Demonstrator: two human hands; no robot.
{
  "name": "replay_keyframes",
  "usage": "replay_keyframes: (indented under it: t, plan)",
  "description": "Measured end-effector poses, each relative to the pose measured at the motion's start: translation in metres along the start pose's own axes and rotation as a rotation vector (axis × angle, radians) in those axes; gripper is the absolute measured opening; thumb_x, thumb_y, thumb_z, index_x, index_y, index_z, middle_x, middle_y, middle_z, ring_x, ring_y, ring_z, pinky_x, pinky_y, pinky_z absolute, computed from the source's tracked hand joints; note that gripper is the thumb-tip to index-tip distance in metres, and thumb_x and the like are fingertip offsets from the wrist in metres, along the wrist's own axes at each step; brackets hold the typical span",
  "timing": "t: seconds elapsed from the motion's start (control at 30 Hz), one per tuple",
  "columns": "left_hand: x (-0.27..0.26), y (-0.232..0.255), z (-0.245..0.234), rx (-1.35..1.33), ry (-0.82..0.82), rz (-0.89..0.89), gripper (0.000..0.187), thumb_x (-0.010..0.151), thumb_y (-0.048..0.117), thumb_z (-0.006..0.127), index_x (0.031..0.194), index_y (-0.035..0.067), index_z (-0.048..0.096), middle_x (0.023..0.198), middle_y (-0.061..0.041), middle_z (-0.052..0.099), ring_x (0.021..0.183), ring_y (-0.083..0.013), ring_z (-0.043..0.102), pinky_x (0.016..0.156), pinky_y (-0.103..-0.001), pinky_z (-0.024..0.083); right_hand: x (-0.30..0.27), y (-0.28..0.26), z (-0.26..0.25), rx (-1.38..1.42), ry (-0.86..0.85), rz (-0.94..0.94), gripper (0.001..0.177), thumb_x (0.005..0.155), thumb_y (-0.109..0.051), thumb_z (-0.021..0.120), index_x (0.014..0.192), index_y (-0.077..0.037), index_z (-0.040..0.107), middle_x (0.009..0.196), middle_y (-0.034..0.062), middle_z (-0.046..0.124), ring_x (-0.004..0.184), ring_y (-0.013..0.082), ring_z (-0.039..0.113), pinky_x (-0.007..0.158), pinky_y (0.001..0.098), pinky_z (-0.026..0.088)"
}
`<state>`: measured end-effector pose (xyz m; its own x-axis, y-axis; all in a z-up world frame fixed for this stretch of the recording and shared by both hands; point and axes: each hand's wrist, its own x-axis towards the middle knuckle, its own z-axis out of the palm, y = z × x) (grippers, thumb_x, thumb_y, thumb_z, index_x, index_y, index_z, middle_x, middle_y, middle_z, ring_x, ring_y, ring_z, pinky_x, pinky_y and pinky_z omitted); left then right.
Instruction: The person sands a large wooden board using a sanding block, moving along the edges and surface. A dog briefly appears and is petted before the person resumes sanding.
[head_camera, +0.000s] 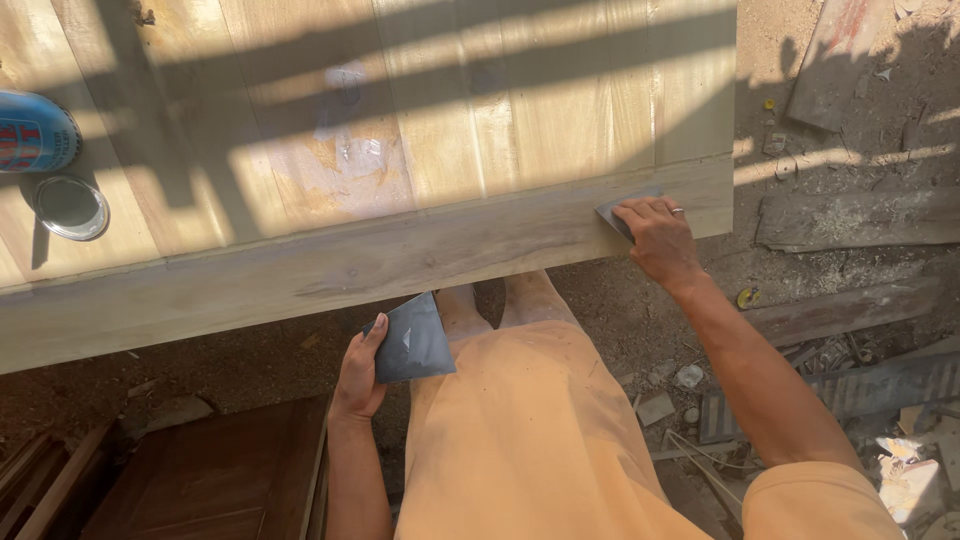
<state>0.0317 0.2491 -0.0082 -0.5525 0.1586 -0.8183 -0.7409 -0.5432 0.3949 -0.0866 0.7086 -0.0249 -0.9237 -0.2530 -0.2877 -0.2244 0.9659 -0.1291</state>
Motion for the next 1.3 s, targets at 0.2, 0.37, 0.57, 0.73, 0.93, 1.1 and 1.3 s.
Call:
replay_keyframes:
  t: [0.2,0.37,0.57,0.73,0.93,1.1,1.3]
  plan:
    - [0.014,0.009,0.098,-0.114,-0.182,0.034,0.037,0.097,0.025,0.059,0.130,0.008,0.063,0.113,-0.007,0.069,0.102,-0.0148,0.069,0.092,-0.035,0.058,-0.028,-0.044,-0.061,1.111,-0.025,0.359,0.037,0.100,-0.005,0.053,0.136,-0.005,0.061,0.136,0.0106,0.063,0.125,0.0248,0.058,0.110,0.0389,0.044]
    - [0.004,0.015,0.174,-0.444,-0.305,0.196,0.033,0.105,0.017,0.059,0.132,-0.003,0.059,0.114,-0.009,0.067,0.104,-0.0169,0.067,0.093,-0.033,0.057,-0.070,-0.124,-0.101,1.672,0.448,0.028,0.040,0.101,0.004,0.049,0.142,0.001,0.050,0.139,0.0136,0.063,0.134,0.0212,0.059,0.116,0.0354,0.046]
    - [-0.053,0.034,0.183,-0.512,-0.269,0.308,0.038,0.096,0.015,0.057,0.131,0.001,0.060,0.113,-0.009,0.067,0.102,-0.0151,0.067,0.090,-0.031,0.055,-0.072,-0.184,-0.151,1.358,0.547,-0.430,0.043,0.101,0.008,0.054,0.137,-0.016,0.055,0.144,0.0231,0.062,0.140,0.0410,0.058,0.119,0.0486,0.050]
    - [-0.070,0.039,0.168,-0.553,-0.269,0.495,0.037,0.098,0.012,0.055,0.132,-0.001,0.058,0.116,-0.010,0.066,0.105,-0.0163,0.066,0.094,-0.031,0.056,-0.058,-0.222,-0.182,0.962,0.421,-0.624,0.053,0.081,0.016,0.056,0.123,-0.015,0.061,0.141,0.0229,0.060,0.141,0.0469,0.055,0.113,0.0516,0.054]
    - [-0.074,0.033,0.151,-0.570,-0.218,0.606,0.035,0.099,0.010,0.054,0.131,-0.003,0.059,0.115,-0.012,0.067,0.103,-0.0182,0.066,0.090,-0.033,0.056,-0.048,-0.250,-0.184,0.684,0.417,-0.549,0.054,0.071,0.017,0.058,0.114,-0.013,0.071,0.139,0.0167,0.062,0.139,0.0411,0.056,0.110,0.0453,0.054]
    - [-0.081,0.034,0.144,-0.605,-0.174,0.644,0.035,0.099,0.010,0.054,0.131,-0.004,0.059,0.118,-0.012,0.067,0.109,-0.0183,0.065,0.096,-0.033,0.055,-0.044,-0.252,-0.172,0.674,0.420,-0.532,0.049,0.076,0.009,0.069,0.121,-0.011,0.068,0.140,0.0174,0.061,0.135,0.0392,0.058,0.108,0.0460,0.053]
    - [-0.110,0.054,0.132,-0.604,-0.263,0.714,0.041,0.096,0.014,0.058,0.132,-0.004,0.058,0.118,-0.015,0.067,0.109,-0.0212,0.066,0.096,-0.035,0.056,-0.056,-0.228,-0.141,0.335,0.410,-0.461,0.038,0.076,0.005,0.065,0.109,-0.013,0.071,0.129,0.0115,0.069,0.125,0.0348,0.064,0.108,0.0586,0.045]
